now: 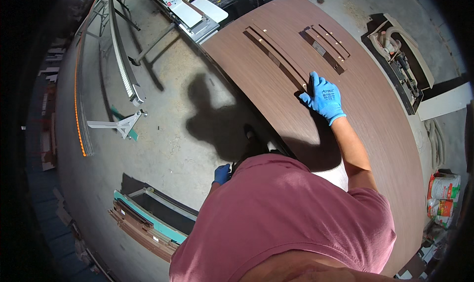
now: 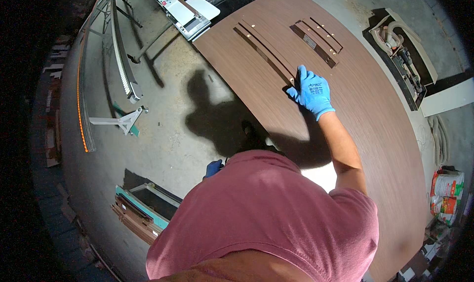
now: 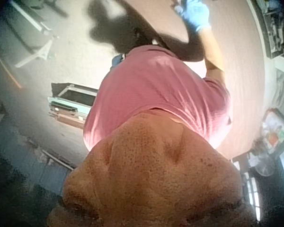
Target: The person repeatedly picks up thin wooden panels from a stack and places them onto a large work surface. They handle the panels one at a time, moving them between the stack and the table throughout the clip.
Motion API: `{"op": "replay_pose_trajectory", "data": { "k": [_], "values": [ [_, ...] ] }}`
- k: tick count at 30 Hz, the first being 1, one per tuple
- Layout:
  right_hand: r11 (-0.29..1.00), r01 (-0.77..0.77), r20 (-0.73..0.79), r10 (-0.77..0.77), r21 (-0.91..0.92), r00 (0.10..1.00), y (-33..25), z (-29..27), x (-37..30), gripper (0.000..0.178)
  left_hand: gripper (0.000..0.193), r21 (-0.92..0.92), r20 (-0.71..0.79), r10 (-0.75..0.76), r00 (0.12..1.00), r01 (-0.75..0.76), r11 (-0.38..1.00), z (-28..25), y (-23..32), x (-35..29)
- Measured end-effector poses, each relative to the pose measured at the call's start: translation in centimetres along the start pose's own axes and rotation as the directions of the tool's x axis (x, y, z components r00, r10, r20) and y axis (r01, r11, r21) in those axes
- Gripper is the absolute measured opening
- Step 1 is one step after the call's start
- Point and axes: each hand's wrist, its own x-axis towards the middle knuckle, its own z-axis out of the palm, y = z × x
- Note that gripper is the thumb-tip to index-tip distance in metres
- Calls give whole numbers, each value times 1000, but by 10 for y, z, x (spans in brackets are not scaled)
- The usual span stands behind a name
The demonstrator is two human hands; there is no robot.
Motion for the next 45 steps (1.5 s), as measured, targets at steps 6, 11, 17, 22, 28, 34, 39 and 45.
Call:
{"op": "replay_pose_trajectory", "data": {
  "k": [6, 11, 17, 22, 28, 34, 39, 45],
  "values": [
    [999, -7, 4, 7, 35, 1000, -4, -3, 1, 79, 42, -27, 5, -19, 1000, 19, 999, -1, -8, 7],
    [1000, -8, -11, 8, 14, 1000, -9, -9, -2, 64, 40, -83, -40, -23, 999, 20, 996, 14, 7, 6],
    [1000, -10, -1, 10, -13, 1000, -7, -9, -4, 63, 42, -46, -64, -29, 998, 26, 999, 13, 0, 11],
    [995, -17, 15, 18, -96, 1000, -15, -19, 3, 80, 42, -11, -41, -42, 998, 42, 999, 16, -6, 10],
    [945, 312, -349, -259, 104, 901, -94, -30, 80, 77, 44, -127, -57, -86, 995, 79, 989, 14, -10, 14],
    [920, 314, -343, -224, 234, 912, -200, 16, 201, 74, 47, -229, -32, -95, 995, 85, 970, 5, -3, 20],
    [945, 83, -124, -46, 317, 991, -232, 34, 256, 65, 51, -181, -27, -146, 989, 139, 974, -9, 3, 20],
    [958, 15, -63, 3, 287, 998, -216, 49, 215, 51, 44, -136, -66, -151, 986, 141, 981, -13, 12, 16]
  ]
}}
